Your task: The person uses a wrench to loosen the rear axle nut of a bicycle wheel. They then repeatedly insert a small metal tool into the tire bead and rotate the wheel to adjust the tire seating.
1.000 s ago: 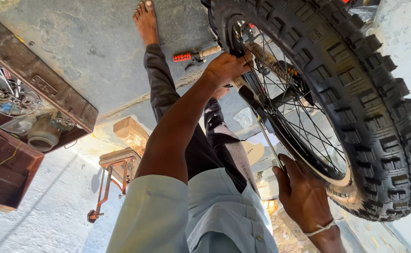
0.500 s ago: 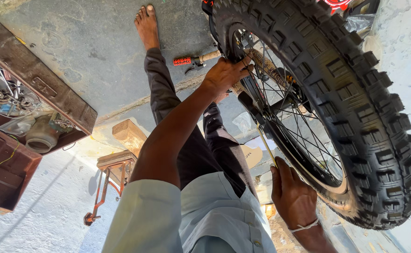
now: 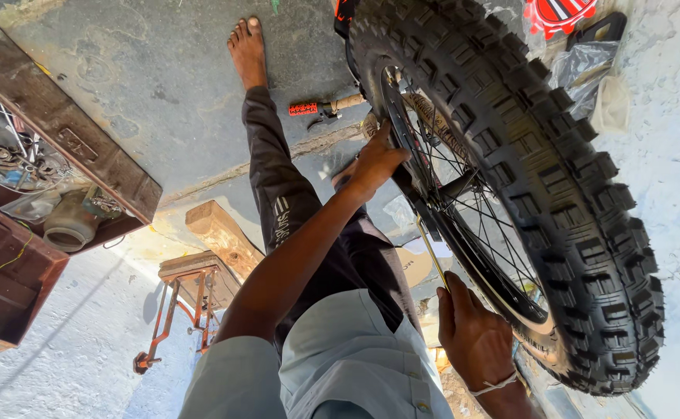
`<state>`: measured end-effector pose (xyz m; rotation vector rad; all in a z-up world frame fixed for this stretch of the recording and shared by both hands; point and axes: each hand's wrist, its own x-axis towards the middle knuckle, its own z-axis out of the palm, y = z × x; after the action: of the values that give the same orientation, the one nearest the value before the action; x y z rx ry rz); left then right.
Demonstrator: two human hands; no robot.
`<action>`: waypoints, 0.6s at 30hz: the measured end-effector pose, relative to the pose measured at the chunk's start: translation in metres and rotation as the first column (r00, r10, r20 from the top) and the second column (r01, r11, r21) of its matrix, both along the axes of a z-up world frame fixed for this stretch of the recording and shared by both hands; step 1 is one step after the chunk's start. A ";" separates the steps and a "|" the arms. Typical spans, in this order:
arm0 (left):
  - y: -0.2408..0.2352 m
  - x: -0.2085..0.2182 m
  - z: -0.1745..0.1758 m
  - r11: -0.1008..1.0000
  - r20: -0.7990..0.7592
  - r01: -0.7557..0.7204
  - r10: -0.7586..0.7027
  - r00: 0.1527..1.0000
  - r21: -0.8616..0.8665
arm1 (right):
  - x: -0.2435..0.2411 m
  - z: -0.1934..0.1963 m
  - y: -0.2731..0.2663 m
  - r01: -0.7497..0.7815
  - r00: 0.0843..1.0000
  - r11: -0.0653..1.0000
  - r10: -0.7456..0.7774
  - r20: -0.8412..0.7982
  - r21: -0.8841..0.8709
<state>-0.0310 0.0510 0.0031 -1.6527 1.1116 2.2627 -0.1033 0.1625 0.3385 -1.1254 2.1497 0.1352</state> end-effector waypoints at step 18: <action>-0.016 -0.012 0.001 0.986 -0.091 -0.118 0.129 0.987 0.116 | 0.000 -0.006 0.003 0.004 0.998 1.000 -0.005 0.058 0.020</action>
<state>-0.0430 0.0353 0.0038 -1.6263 0.9069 2.4585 -0.1032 0.1655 0.3328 -1.1006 2.0946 0.1197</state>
